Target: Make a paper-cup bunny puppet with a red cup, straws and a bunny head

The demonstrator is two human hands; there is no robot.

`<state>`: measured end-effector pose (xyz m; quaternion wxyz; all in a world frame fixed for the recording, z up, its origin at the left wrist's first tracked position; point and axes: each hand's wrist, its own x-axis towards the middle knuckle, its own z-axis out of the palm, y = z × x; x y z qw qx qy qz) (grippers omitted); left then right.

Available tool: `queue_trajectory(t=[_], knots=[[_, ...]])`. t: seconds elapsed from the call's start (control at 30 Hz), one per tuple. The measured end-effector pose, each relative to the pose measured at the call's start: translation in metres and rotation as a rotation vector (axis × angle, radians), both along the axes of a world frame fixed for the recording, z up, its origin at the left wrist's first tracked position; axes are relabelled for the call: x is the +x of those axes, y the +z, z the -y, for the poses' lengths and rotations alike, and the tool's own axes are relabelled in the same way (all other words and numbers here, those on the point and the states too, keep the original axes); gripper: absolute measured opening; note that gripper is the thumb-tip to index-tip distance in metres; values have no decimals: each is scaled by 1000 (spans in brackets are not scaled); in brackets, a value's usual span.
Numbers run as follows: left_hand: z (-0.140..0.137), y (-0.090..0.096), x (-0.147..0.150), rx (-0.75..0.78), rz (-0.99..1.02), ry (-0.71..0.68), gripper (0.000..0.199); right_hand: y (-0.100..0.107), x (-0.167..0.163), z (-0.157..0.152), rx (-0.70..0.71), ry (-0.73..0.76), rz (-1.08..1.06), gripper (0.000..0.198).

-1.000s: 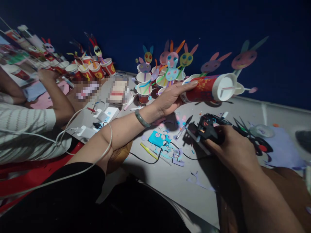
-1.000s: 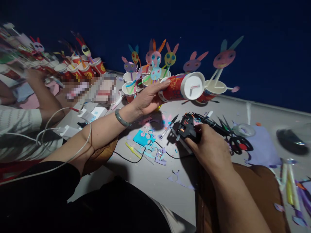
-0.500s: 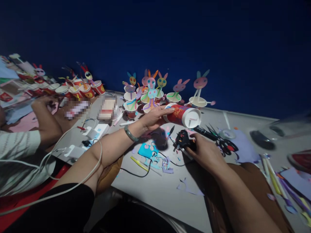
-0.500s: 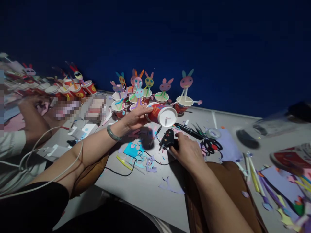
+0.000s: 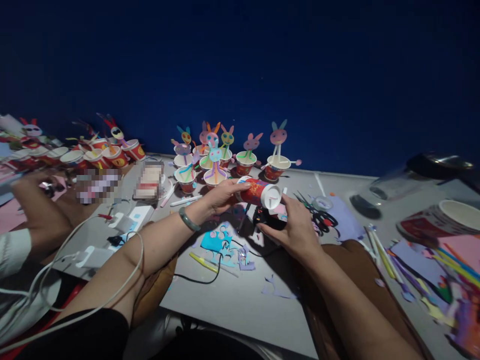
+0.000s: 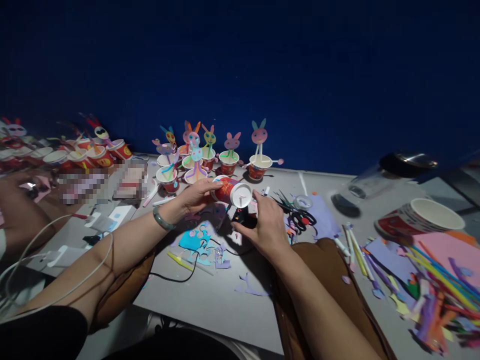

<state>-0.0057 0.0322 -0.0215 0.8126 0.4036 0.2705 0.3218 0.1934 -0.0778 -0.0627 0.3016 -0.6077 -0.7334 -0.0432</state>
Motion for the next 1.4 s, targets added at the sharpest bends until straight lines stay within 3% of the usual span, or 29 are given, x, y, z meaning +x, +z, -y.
queue_trajectory(t=[0.17, 0.43, 0.67, 0.83, 1.0, 1.4], knots=[[5, -9, 4, -49, -4, -71, 30, 6, -8, 6, 200, 76, -293, 74], [5, -9, 3, -20, -24, -106, 34, 17, -10, 12, 443, 148, -205, 39], [3, -13, 4, 0, -65, -151, 34, 16, -11, 11, 463, 140, -202, 23], [3, -12, 2, 4, -75, -163, 34, 14, -13, 10, 390, 65, -254, 12], [5, -12, 4, -16, -61, -148, 30, 14, -13, 9, 379, 96, -297, 10], [6, -14, 5, 63, -124, -39, 47, 10, -12, 4, 392, 74, -332, 6]])
